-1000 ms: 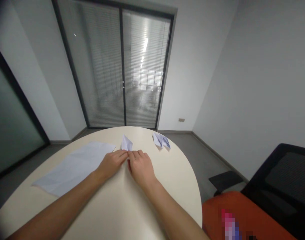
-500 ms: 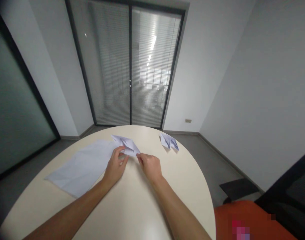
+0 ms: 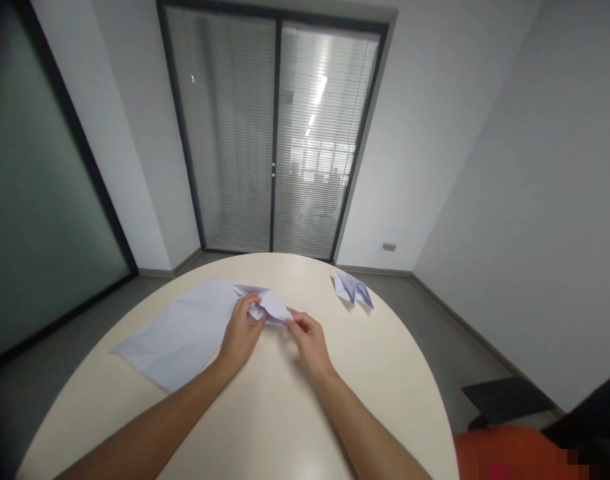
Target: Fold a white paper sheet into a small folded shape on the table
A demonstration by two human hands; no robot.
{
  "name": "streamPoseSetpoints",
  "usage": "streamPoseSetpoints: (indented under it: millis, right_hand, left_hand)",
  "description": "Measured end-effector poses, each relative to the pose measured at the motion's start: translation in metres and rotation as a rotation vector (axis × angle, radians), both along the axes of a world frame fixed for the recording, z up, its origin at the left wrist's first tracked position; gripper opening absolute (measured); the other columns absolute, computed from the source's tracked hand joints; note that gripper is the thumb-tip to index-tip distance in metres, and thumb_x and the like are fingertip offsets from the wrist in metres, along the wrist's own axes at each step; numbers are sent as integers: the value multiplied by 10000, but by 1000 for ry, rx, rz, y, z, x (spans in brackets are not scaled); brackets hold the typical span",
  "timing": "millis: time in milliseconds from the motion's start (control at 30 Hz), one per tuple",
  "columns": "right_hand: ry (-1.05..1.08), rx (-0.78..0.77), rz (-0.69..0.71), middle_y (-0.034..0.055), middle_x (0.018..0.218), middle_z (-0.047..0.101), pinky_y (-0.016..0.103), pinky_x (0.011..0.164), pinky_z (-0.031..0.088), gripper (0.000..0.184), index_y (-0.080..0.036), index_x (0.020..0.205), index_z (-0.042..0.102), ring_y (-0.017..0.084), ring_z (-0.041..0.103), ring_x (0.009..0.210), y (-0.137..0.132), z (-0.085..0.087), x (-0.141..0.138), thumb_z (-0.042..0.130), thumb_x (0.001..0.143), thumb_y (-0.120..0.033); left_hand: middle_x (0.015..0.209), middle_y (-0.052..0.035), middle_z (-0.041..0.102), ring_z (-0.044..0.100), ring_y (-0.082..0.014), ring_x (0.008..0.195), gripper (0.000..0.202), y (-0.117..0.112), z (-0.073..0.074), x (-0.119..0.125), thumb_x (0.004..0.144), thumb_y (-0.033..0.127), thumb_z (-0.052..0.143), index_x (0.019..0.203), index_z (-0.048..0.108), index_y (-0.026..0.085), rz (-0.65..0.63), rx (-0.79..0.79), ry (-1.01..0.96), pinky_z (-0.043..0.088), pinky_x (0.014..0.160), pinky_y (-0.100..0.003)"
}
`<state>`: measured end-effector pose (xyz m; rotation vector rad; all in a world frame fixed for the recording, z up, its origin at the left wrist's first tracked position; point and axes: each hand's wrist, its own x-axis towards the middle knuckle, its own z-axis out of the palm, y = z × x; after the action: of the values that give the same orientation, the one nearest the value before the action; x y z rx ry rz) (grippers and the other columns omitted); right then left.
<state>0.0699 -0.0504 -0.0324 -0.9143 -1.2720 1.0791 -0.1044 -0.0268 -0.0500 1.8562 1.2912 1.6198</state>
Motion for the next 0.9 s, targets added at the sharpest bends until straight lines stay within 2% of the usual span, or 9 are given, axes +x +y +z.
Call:
streamPoseSetpoints:
  millis: [100, 167, 233, 400, 467, 567, 700, 767, 900]
  right_hand:
    - [45, 32, -45, 75, 1185, 721, 441, 1065, 394, 296, -243, 915, 736, 278, 609, 1164, 4, -1, 0, 737, 796, -514]
    - [71, 50, -82, 73, 1203, 712, 433, 1045, 417, 312, -252, 955, 726, 267, 613, 1143, 6, 0, 0, 725, 806, -526]
    - [112, 42, -126, 67, 1229, 699, 424, 1002, 456, 314, -259, 951, 706, 257, 622, 1110, 8, 1, 2, 717, 809, -538]
    - [205, 0, -279, 56, 1165, 708, 378, 886, 523, 349, -264, 942, 650, 234, 634, 1029, 12, 4, 11, 722, 782, -565]
    - [222, -25, -314, 55, 1143, 706, 364, 853, 535, 367, -264, 966, 639, 232, 634, 1018, 13, 4, 15, 708, 785, -576]
    - [228, -42, -340, 47, 1131, 693, 349, 842, 539, 369, -267, 994, 628, 223, 633, 1017, 13, 1, 18, 684, 801, -577]
    - [211, -23, -359, 21, 1035, 693, 316, 814, 536, 331, -271, 970, 623, 192, 636, 950, 12, -2, 16, 682, 811, -555]
    - [214, -24, -363, 11, 986, 694, 305, 797, 537, 321, -272, 960, 620, 185, 638, 925, 12, -3, 15, 684, 809, -549]
    - [262, -55, -376, 8, 989, 701, 296, 764, 540, 349, -278, 974, 600, 186, 649, 913, 12, -2, 20, 697, 793, -560]
  left_hand:
    - [1388, -76, 537, 590, -246, 1185, 459, -6, 5, -1, 878, 198, 599, 1311, 466, 267, 62, -74, 198, 559, 782, -316]
    - [1361, -71, 584, 665, -235, 1045, 496, -10, 10, -4, 905, 254, 602, 1369, 430, 283, 93, -140, 327, 547, 790, -332]
    - [1323, -65, 624, 687, -232, 993, 506, -14, 16, -7, 931, 295, 585, 1405, 406, 289, 103, -153, 420, 540, 793, -332]
    - [1321, -59, 603, 656, -226, 1068, 439, -22, 31, -12, 953, 301, 557, 1383, 472, 289, 125, 28, 531, 538, 825, -310]
    - [1354, -80, 556, 609, -244, 1144, 405, -23, 32, -12, 925, 286, 599, 1323, 529, 262, 174, 98, 489, 527, 903, -336]
    - [1367, -98, 531, 546, -270, 1217, 393, -21, 29, -11, 867, 215, 656, 1250, 566, 230, 224, 115, 401, 482, 1012, -390]
    - [1227, -70, 634, 588, -241, 1157, 386, -16, 21, -14, 860, 131, 622, 1230, 570, 229, 133, 35, 414, 493, 993, -374]
    - [1187, -60, 665, 623, -230, 1105, 343, -14, 20, -17, 881, 149, 609, 1213, 585, 231, 107, 9, 445, 507, 958, -360]
    - [1236, -41, 668, 642, -203, 1103, 179, -14, 24, -21, 915, 224, 606, 1089, 642, 242, 0, 71, 489, 503, 945, -322]
